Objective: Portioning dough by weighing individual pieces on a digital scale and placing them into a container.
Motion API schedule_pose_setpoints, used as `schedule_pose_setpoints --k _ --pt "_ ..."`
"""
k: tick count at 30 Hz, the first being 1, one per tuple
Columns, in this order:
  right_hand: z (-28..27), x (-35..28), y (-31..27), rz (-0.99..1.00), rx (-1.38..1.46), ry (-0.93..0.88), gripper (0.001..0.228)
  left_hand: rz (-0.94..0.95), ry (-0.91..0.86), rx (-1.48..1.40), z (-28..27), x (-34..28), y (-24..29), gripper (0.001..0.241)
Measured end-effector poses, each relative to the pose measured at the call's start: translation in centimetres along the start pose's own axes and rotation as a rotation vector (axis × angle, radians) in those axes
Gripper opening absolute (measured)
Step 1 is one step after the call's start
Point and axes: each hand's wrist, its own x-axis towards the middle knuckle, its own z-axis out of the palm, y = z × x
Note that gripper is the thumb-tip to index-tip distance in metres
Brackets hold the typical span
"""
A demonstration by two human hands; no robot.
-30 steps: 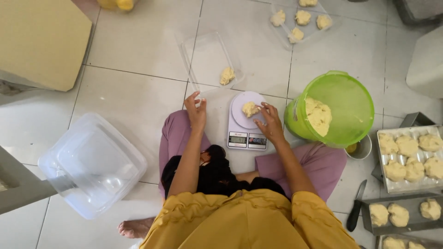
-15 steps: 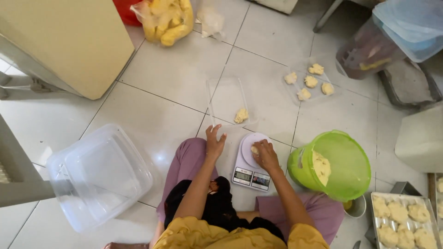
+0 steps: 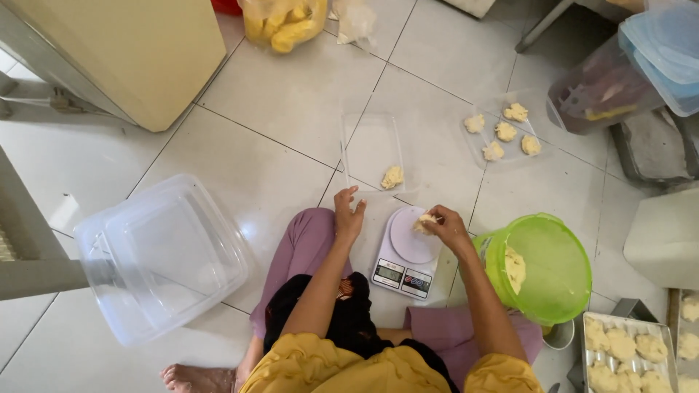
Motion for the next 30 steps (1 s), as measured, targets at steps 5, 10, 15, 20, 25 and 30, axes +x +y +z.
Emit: schedule_pose_setpoints --k 5,10,15,20,25,30 --pt "-0.9 0.9 -9.0 -0.105 0.066 -0.045 0.041 0.025 0.181 -0.213 -0.8 -0.8 3.7 0.040" --pt "2.3 4.2 -16.0 -0.181 -0.053 -0.142 0.054 0.048 0.294 -0.312 -0.9 -0.7 4.3 0.038" --pt "7.0 10.1 -16.2 -0.098 -0.302 -0.374 0.072 0.069 0.306 -0.343 -0.6 -0.4 3.5 0.038" --pt "9.7 12.7 -16.0 -0.029 -0.333 -0.479 0.086 0.087 0.324 -0.377 -0.4 0.0 3.0 0.036" --pt "10.1 12.5 -18.2 0.004 -0.316 -0.583 0.093 0.077 0.310 -0.420 -0.8 0.2 3.4 0.035" --pt "10.2 12.4 -19.1 -0.086 -0.592 -0.493 0.063 0.060 0.297 -0.385 -0.8 0.3 3.5 0.030"
